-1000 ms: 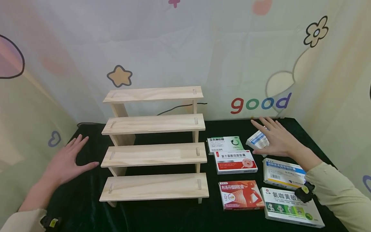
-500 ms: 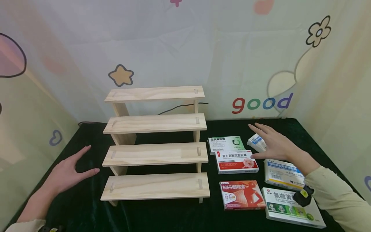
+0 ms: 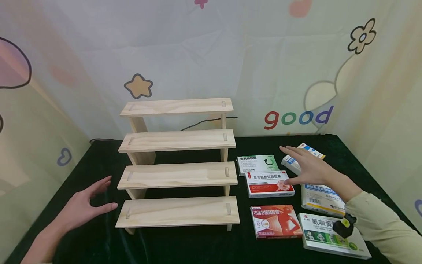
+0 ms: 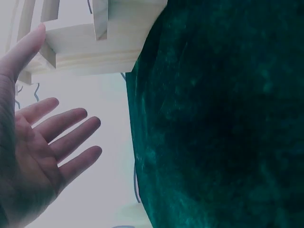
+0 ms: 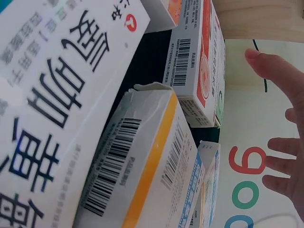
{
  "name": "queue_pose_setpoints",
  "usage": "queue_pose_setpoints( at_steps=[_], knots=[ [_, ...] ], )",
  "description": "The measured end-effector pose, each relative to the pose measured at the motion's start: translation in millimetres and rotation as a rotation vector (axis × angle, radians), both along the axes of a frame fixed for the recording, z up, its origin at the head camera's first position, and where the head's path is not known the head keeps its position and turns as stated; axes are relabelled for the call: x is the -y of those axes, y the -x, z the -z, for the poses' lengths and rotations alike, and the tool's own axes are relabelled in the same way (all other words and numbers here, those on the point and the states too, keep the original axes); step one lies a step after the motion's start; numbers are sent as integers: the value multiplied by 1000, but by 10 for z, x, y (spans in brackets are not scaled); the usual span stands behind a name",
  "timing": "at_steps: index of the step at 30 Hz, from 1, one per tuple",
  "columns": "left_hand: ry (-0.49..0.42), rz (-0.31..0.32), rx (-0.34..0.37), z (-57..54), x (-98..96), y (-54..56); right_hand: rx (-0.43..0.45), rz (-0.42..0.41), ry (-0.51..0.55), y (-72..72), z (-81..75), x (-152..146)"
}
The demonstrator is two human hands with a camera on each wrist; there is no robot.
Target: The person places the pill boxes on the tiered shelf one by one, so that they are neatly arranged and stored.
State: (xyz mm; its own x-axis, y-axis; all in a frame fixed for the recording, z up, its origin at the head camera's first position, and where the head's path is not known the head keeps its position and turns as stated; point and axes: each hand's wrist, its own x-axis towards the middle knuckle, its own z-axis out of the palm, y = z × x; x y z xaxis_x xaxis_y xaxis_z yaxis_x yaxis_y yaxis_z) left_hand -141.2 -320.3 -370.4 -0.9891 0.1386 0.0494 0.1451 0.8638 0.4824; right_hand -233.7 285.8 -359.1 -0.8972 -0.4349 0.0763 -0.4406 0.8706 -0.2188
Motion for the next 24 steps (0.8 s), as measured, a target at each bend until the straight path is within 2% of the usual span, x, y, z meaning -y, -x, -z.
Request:
queue_pose_setpoints(
  at_steps=[10,18,24],
  knots=[
    [-114,73,50,46,-92,-80,22,-8,20,-31,55,30],
    [-178,101,141,107,-132,-109,52,-12,56,-92,111,49],
    [-245,129,181,146,-124,-116,92,-17,94,-126,150,74]
  ],
)
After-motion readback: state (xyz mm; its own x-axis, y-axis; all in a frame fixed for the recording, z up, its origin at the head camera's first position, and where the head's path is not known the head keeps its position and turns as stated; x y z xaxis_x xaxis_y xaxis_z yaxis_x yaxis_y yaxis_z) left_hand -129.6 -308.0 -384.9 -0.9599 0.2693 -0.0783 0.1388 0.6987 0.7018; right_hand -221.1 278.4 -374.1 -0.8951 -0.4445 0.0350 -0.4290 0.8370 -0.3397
